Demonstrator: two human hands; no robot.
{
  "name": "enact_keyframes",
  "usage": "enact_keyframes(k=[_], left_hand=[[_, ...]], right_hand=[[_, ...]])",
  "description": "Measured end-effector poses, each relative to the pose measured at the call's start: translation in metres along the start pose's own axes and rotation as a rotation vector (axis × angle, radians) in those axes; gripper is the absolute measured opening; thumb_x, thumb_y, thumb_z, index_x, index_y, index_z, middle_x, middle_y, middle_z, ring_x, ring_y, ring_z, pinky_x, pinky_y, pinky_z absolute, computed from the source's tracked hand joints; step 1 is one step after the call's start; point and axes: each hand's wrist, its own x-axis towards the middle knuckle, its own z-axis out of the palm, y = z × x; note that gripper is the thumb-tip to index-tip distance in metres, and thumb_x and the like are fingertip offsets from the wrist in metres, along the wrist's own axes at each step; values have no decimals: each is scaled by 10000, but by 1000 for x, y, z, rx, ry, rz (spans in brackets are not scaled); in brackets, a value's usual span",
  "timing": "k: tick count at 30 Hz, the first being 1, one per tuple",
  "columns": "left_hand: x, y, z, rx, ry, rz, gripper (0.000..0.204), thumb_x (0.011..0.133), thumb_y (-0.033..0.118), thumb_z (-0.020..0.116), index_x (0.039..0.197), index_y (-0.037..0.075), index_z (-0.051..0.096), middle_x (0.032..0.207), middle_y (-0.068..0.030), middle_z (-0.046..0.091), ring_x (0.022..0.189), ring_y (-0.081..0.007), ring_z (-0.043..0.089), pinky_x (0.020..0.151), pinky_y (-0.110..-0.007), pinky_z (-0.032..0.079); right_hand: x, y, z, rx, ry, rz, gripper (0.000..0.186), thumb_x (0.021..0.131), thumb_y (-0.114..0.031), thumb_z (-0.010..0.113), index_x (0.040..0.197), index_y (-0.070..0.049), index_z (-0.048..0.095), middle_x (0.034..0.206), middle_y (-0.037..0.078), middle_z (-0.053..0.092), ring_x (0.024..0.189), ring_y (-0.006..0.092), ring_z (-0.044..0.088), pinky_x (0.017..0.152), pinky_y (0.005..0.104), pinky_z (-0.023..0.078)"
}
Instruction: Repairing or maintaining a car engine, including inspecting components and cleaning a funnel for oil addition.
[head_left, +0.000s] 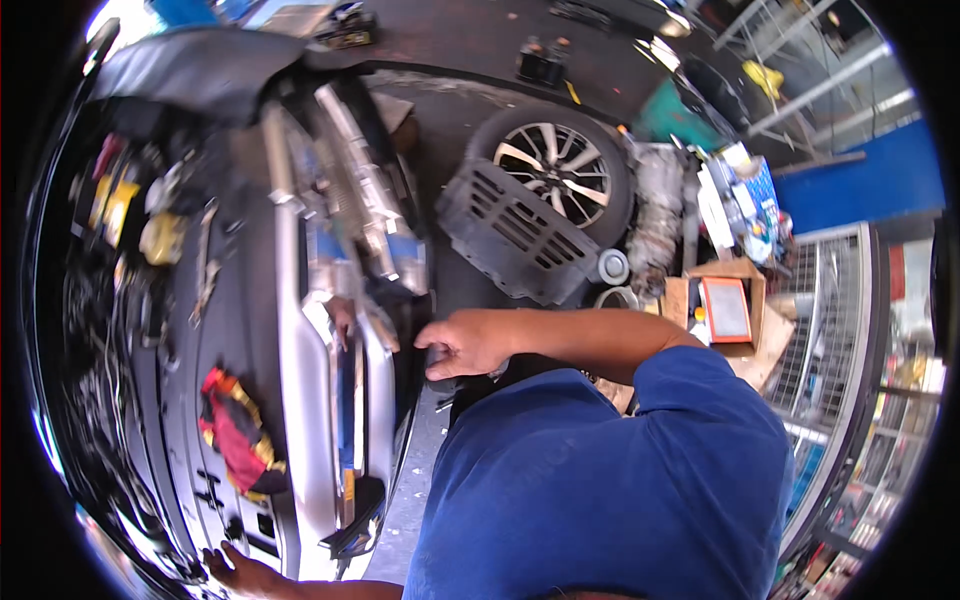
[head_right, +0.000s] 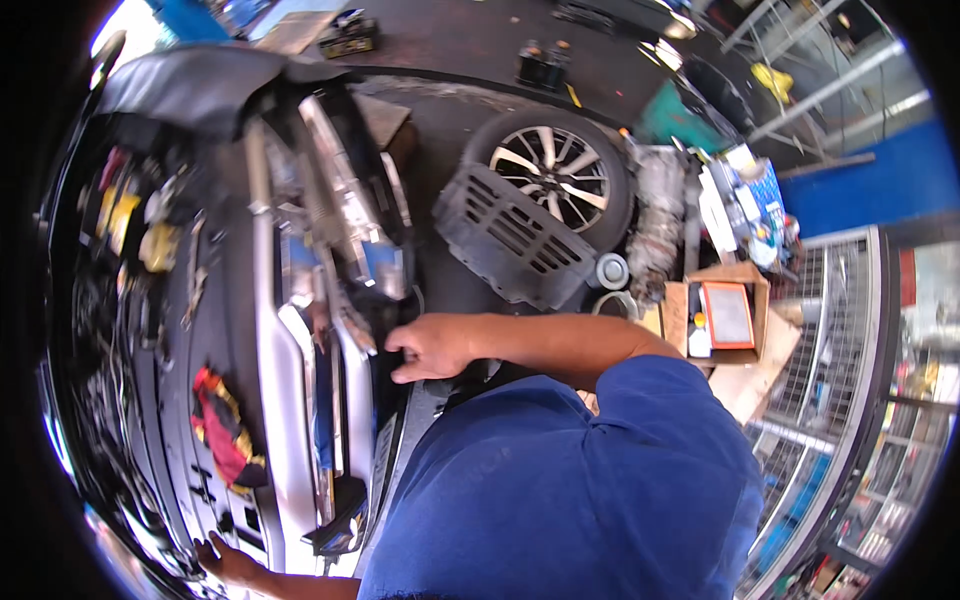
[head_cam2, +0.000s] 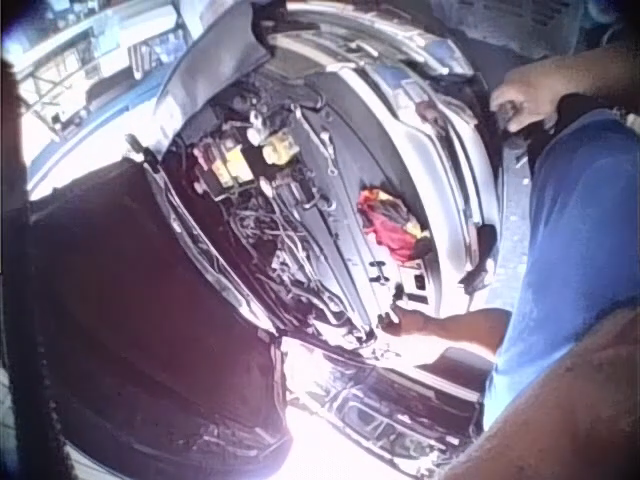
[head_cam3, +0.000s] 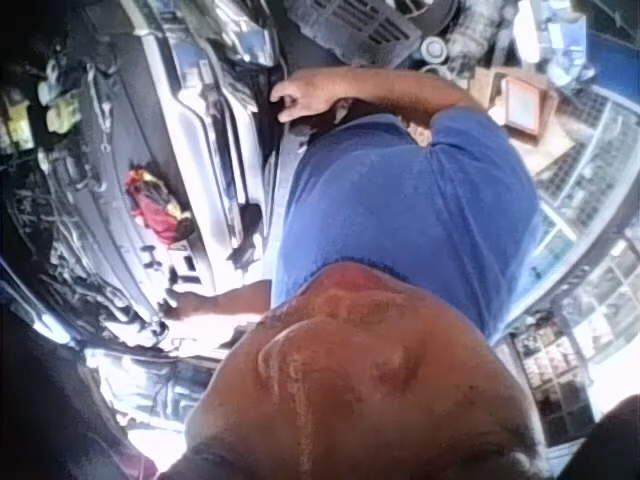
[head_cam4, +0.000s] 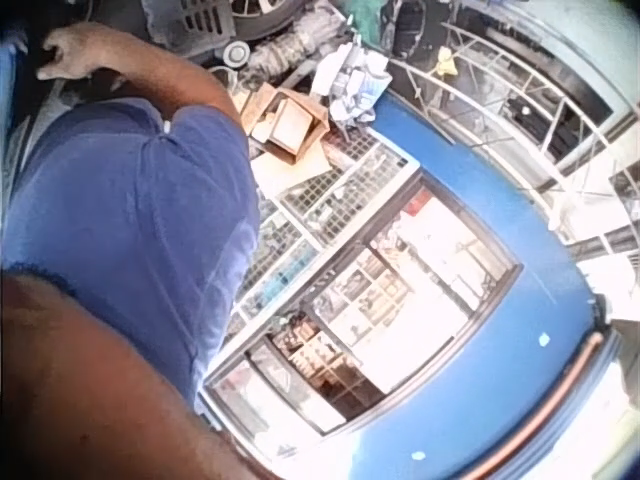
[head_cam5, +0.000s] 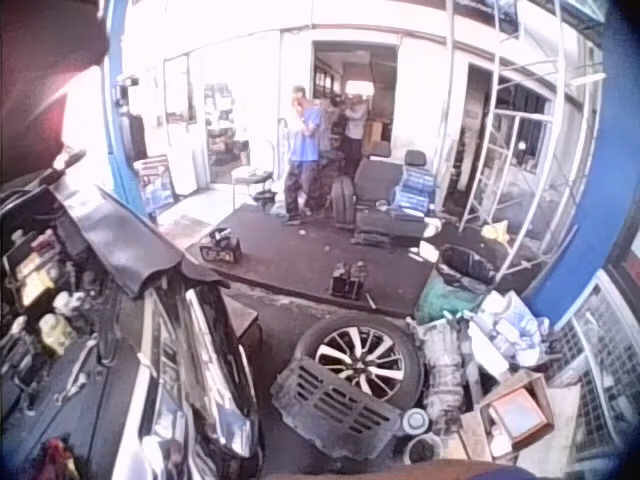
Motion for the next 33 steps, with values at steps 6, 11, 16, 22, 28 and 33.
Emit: enact_keyframes(k=[6,11,16,22,28,33], left_hand=[[-69,271,94,-478,-217,226,336,973,137,582,1276,-11,580,1283,-138,601,1156,-223,586,981,-329,487],[-138,378,138,-540,-509,433,412,965,162,591,1338,1,519,1300,-135,580,1166,-229,558,977,-340,439],[-181,436,183,-837,-883,359,410,948,124,583,1325,-16,503,1284,-129,565,1095,-202,541,938,-313,422],[-208,522,240,-1147,-1175,244,374,893,22,610,1260,-15,548,1191,-124,611,1054,-179,583,941,-304,449],[-214,592,310,-1218,-1327,150,375,884,-33,606,1253,-35,544,1216,-127,620,1113,-193,591,998,-320,437],[-191,642,331,-1176,-1409,179,372,879,-30,606,1248,-23,557,1194,-114,636,1102,-175,591,978,-317,448]], right_hand=[[-99,198,17,-67,125,375,582,858,-460,630,1157,38,592,1089,238,652,1050,404,614,897,468,485],[-166,259,-18,38,208,622,599,852,-457,627,1199,30,598,1157,244,634,1097,399,598,939,442,480],[-170,302,-45,108,442,773,598,865,-449,621,1220,31,589,1190,245,623,1130,393,587,969,427,469],[-120,312,-104,126,453,720,598,861,-470,640,1230,-1,592,1169,223,639,1091,364,611,946,411,477],[-161,373,-206,155,803,960,526,846,-471,646,1098,-10,675,1101,214,671,978,339,655,843,420,519],[-255,422,-247,444,1200,948,386,905,-356,587,787,-4,690,627,158,631,513,281,567,530,432,452]])
